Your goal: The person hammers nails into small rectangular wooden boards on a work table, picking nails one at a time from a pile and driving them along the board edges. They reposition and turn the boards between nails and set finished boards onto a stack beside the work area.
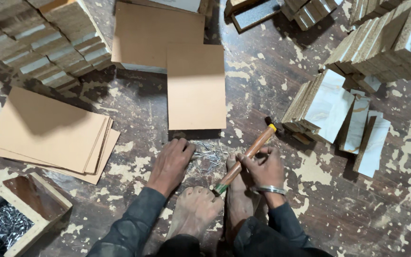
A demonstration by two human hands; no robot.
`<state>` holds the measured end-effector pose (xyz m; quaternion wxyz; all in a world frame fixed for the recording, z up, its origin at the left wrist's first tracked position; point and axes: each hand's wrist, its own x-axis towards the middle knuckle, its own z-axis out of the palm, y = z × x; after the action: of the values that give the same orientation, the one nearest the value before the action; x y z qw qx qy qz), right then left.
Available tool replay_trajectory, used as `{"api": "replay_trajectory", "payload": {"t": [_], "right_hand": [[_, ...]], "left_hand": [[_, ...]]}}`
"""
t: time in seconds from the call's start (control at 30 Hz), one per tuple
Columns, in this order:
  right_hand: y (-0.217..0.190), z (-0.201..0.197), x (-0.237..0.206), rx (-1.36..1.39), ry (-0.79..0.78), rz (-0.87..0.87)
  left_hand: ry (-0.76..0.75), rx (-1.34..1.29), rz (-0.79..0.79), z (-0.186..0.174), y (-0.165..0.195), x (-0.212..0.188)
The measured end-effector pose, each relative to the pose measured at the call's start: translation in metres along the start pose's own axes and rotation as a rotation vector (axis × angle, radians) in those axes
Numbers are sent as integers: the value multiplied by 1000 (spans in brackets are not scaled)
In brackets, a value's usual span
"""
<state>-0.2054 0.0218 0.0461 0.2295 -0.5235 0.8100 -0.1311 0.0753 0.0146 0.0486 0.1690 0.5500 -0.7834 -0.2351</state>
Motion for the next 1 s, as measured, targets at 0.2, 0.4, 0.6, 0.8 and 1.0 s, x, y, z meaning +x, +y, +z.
{"api": "replay_trajectory", "payload": {"t": [0.2, 0.4, 0.6, 0.8, 1.0], "right_hand": [[1, -3, 6, 446, -206, 252], [10, -36, -2, 944, -382, 294], [24, -27, -8, 953, -417, 373], [41, -4, -13, 770, -526, 346], [30, -7, -18, 759, -525, 302]], "left_hand": [[13, 68, -11, 4, 0, -1], [189, -379, -249, 7, 3, -3], [226, -350, -277, 3, 4, -3], [120, -36, -106, 1, 5, -4], [182, -68, -87, 3, 9, 0]]}}
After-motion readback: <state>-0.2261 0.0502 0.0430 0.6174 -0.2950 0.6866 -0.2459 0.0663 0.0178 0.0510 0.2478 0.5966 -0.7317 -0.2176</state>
